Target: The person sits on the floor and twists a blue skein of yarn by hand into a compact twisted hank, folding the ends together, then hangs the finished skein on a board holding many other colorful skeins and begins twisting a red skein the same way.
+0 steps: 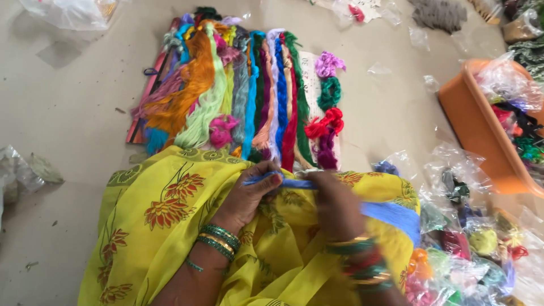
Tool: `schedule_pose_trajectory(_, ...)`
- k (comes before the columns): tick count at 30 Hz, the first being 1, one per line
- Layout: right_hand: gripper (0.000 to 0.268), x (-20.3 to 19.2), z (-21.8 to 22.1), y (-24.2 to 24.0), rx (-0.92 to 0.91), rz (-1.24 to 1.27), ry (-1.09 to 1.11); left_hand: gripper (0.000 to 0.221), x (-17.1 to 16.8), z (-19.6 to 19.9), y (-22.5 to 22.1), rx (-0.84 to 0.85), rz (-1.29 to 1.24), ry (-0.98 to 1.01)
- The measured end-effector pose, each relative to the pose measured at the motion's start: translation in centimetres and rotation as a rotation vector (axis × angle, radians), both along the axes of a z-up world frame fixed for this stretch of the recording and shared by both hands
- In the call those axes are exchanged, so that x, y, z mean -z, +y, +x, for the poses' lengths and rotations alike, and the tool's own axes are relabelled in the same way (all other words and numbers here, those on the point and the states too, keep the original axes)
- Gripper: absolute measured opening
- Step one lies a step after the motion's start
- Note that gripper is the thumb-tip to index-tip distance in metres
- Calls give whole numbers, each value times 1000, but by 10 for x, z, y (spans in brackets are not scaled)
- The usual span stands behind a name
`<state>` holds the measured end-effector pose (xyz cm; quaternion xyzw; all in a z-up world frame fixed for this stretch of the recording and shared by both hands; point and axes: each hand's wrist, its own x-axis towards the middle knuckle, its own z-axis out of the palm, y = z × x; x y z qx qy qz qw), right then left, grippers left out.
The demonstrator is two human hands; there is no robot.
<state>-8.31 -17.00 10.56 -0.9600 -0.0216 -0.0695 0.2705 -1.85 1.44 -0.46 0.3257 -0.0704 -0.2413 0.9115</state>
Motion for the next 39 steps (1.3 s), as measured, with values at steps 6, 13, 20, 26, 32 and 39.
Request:
schedule_pose_trajectory(6,42,-24,-62,-174,239,-228,89,24,4,5,-5,17,-50,25)
schedule_pose_trajectory(13,71,-9,-110,-309,438,-538,733,24,0,5,-3,63,39,-28)
schedule_pose_trajectory(20,57,-20,-37,-78,141,-25,-101,24,10,2,-6,104,16,-24)
schedule_pose_trajectory(26,58,-5,7,-6,-198,252,9,29,21,1,3,63,30,-16)
schedule_pose_trajectory(32,30,-23,-31,-157,84,254,307,30,20,5,3,25,-98,65)
schedule_pose_trajectory(39,32,2,-114,-302,407,104,574,27,16,7,-1,92,-86,89)
